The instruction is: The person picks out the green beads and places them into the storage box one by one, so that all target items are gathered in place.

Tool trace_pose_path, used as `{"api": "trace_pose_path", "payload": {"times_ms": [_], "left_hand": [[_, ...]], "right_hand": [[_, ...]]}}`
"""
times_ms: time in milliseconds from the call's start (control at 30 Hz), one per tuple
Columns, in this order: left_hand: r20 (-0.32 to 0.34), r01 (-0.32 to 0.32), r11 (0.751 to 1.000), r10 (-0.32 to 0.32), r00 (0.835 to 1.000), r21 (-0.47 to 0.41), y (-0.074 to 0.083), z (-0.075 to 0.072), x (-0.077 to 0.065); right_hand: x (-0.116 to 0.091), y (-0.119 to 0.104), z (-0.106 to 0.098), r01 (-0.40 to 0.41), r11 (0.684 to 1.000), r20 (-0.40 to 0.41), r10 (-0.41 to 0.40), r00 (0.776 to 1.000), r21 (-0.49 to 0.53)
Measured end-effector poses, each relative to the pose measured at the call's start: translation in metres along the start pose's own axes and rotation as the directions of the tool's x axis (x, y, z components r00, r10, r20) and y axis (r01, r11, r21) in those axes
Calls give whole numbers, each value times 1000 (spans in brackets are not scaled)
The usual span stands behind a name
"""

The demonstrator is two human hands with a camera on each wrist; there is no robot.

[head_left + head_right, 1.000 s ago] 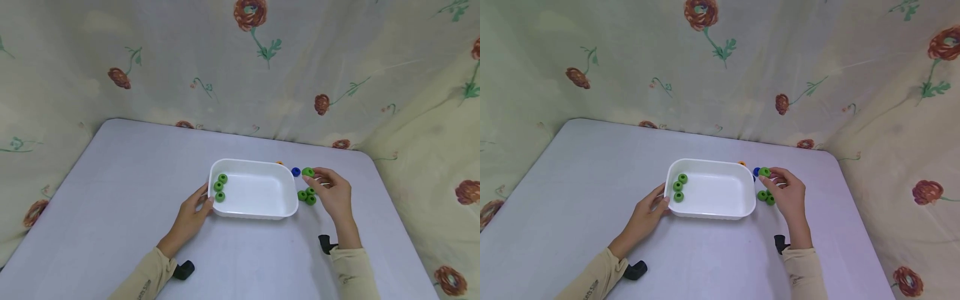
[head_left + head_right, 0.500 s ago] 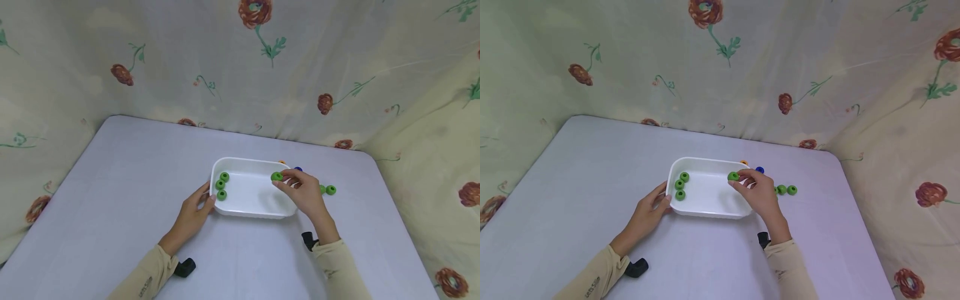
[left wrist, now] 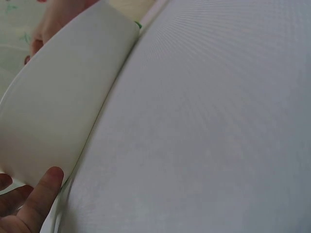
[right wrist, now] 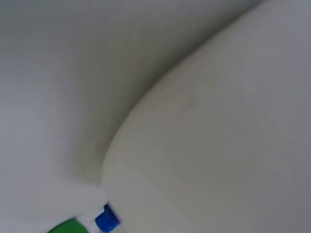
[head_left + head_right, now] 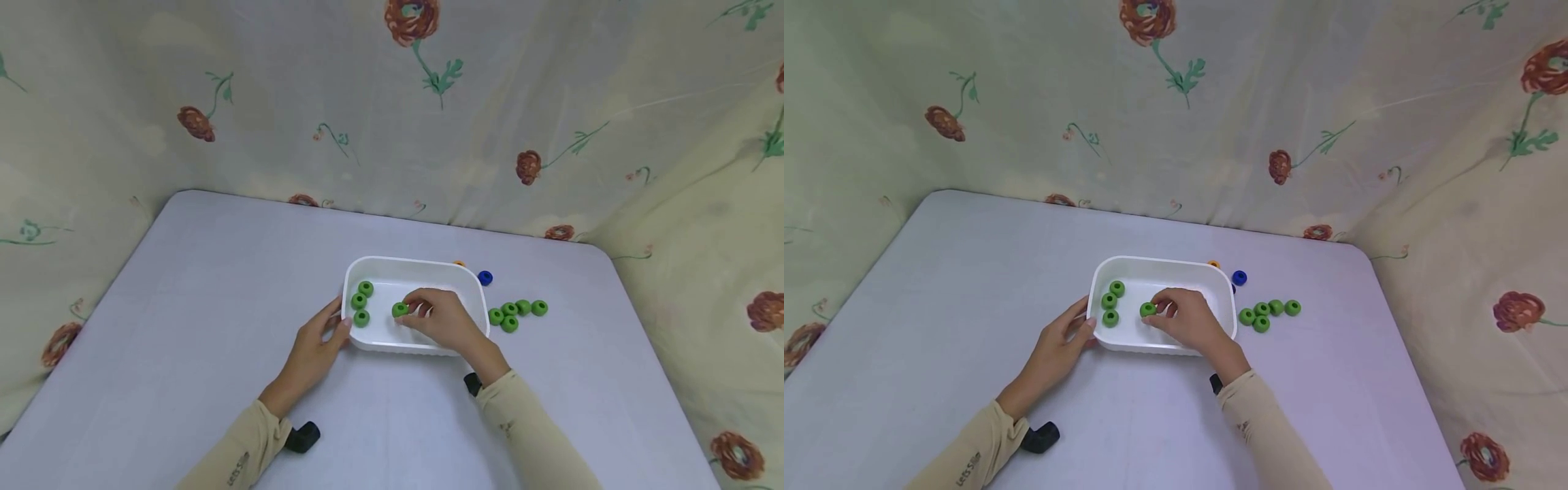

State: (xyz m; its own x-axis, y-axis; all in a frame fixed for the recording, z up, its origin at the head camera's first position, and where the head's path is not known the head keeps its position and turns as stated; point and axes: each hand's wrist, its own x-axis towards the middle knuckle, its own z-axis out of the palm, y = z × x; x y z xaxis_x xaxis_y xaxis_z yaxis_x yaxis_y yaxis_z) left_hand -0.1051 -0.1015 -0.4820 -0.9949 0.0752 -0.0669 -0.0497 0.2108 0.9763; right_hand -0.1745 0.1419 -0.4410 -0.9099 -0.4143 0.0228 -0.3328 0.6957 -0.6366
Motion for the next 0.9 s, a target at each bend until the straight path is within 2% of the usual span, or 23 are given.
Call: {"api": "trace_pose_path", "payload": {"times_ms": [233, 400, 567, 900], "left_hand": [[12, 1, 1000, -1, 1000, 0, -1, 0, 0], [20, -3, 1000, 3, 1000, -8, -2, -1, 1], [21, -16, 1000, 16, 1000, -6, -1, -1, 0], [24, -28, 999, 28, 999, -20, -3, -2, 0]], "right_hand": [[11, -10, 15, 45, 999, 143, -40, 989, -30], [17, -15, 20, 82, 996, 213, -73, 974, -34], [22, -18, 23, 89, 996, 250, -80, 965, -24], [25, -26, 28, 63, 998, 271, -56, 961, -14]]}}
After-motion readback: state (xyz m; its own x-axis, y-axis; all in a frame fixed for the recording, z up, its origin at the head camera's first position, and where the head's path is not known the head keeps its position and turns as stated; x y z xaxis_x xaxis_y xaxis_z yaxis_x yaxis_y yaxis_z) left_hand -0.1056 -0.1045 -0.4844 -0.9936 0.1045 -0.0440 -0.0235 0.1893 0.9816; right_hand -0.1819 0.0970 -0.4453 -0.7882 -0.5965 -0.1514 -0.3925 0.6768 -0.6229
